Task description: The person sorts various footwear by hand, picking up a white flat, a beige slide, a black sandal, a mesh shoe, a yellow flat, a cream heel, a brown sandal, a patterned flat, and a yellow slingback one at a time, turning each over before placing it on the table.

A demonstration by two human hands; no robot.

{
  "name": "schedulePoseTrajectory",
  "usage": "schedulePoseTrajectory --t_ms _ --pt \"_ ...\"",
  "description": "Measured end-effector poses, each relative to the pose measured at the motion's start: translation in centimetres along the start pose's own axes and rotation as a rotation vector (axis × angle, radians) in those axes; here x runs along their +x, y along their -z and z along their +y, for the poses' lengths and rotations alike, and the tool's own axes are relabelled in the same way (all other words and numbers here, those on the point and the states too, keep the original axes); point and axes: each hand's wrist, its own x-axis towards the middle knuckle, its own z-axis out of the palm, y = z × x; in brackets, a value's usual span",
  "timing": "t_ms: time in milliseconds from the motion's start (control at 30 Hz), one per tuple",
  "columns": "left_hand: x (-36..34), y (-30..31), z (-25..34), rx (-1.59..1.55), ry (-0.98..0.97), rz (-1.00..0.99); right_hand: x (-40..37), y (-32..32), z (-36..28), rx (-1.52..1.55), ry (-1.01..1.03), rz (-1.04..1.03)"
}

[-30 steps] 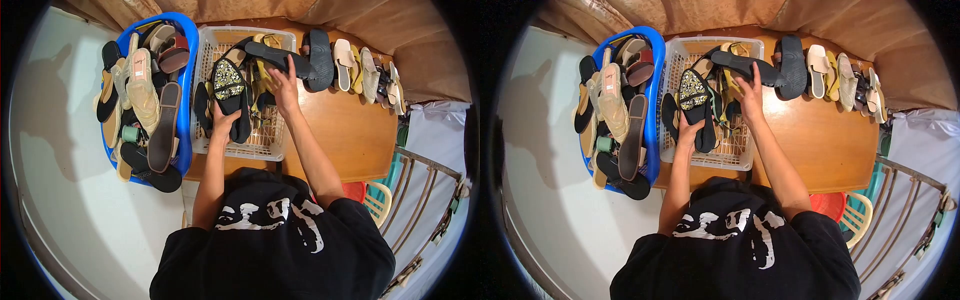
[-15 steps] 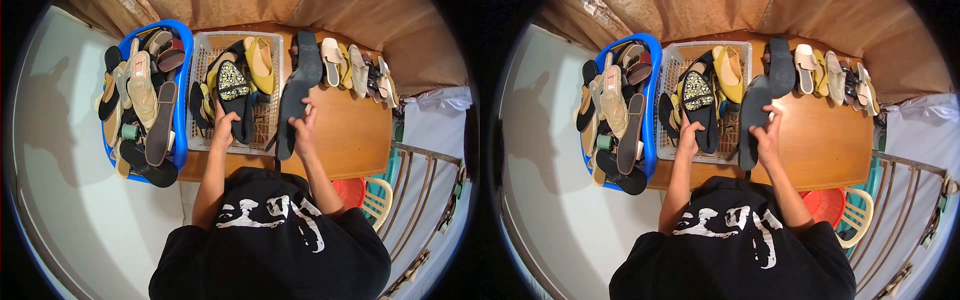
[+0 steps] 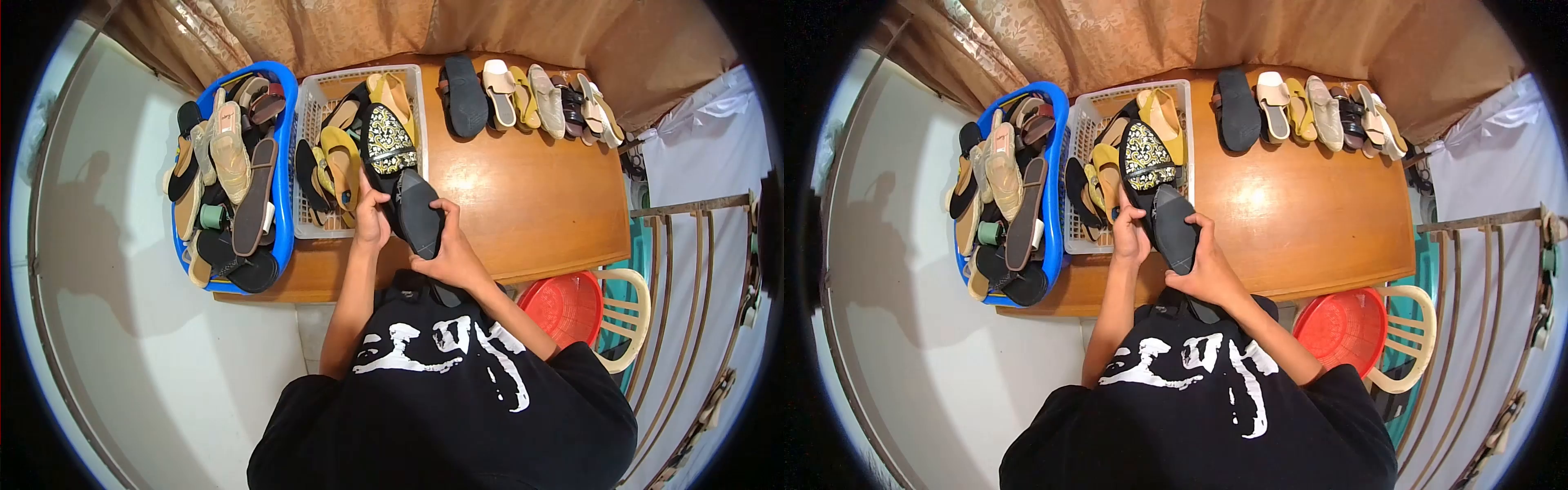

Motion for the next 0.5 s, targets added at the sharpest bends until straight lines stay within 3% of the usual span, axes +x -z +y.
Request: schedulePoseTrajectory --t_ms 200,400,500 --pt "-0.2 -1.5 0.9 -0.029 0.025 -0.128 -1.8 1.0 -0.8 -0.028 -0.027 -0.122" --pt "-0.8 -2.2 0.6 0.070 0.157 -0.115 -2.4 1.1 -1.4 -0.120 0.120 0.035" --pt "-1.6 -3.3 -0.3 0.183 0.203 -0.069 -1.7 1.3 -2.0 -0.089 0.095 0.094"
